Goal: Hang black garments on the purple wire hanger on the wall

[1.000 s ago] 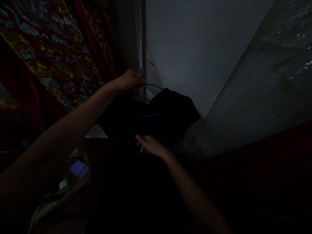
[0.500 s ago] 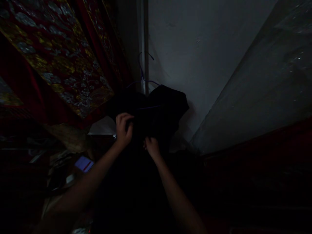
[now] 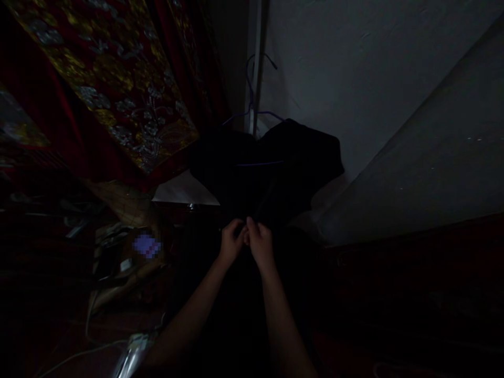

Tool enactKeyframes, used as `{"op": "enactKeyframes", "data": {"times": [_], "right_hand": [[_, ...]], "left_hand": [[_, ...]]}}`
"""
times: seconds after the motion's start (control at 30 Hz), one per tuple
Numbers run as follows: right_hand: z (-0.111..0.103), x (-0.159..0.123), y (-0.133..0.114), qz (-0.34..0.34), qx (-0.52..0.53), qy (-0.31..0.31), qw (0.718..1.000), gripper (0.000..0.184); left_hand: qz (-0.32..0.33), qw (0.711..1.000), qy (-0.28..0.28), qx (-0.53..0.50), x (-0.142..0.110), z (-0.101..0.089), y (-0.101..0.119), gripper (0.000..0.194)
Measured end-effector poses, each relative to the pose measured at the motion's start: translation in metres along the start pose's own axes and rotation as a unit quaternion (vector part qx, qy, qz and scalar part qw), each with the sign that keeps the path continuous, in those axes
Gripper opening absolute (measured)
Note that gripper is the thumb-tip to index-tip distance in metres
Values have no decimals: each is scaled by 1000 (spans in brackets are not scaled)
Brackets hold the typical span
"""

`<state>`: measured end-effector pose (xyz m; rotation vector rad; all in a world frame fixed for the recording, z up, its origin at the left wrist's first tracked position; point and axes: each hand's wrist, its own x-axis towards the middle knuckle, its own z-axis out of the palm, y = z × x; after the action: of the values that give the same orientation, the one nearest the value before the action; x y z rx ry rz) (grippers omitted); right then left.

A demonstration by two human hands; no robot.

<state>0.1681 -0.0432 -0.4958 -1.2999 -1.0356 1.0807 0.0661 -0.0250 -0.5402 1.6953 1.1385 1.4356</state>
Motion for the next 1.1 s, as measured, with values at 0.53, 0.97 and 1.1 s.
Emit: {"op": "enactKeyframes", "data": {"times": [0.53,0.97,1.1], "right_hand": [[-15,52,-149,-84,88,-34,992,34],[-15,16,-22,-43,-95,-22,994,42],[-13,14,-1,-33,-117,-46,992,39]], "left_hand": [[-39,998,12,39,-15,10,-12,13],[-30,999,-4,-28,-14,3,15,16],[-29,999,2,-20,-10,-3,16,11]]}}
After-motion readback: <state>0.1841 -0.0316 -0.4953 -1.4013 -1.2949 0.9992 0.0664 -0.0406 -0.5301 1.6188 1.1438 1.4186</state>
